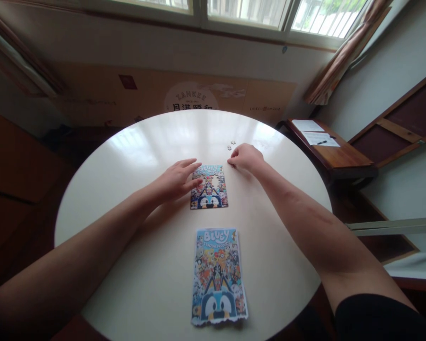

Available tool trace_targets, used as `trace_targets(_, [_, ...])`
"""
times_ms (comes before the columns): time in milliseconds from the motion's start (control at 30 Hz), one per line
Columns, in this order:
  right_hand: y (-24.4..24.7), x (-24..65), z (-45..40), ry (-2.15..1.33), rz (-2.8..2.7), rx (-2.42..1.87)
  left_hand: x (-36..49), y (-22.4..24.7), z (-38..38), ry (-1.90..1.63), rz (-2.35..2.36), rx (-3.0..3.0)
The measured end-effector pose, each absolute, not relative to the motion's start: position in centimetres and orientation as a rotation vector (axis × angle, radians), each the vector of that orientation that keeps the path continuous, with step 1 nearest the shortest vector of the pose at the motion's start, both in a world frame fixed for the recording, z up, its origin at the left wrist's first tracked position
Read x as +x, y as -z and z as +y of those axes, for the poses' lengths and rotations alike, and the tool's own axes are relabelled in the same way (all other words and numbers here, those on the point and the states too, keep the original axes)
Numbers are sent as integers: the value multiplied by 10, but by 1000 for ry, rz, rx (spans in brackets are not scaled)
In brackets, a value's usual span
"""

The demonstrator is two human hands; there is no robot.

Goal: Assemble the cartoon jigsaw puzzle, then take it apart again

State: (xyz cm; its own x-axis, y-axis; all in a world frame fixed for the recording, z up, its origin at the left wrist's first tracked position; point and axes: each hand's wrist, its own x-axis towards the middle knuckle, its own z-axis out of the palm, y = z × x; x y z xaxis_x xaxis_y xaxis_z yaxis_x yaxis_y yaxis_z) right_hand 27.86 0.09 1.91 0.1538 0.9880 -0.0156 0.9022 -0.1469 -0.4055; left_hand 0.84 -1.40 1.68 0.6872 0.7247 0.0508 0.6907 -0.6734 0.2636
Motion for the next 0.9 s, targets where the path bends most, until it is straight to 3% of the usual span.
trace_targets(167, [-28,281,21,-782,-1810,-2155,5,-17,-13,-281,1119,2639])
trace_targets(533, [-33,268,-4,-683,-1780,-1798,-1,-14,-13,-640,985,2624])
trace_targets(700, [-33,253,-44,-1018,-1471,-1360,-2,-23,-16,-919,973,2568])
trace_targets(900, [-16,234,-79,-1211,-1305,-1218,4,-32,-29,-1039,897,2480])
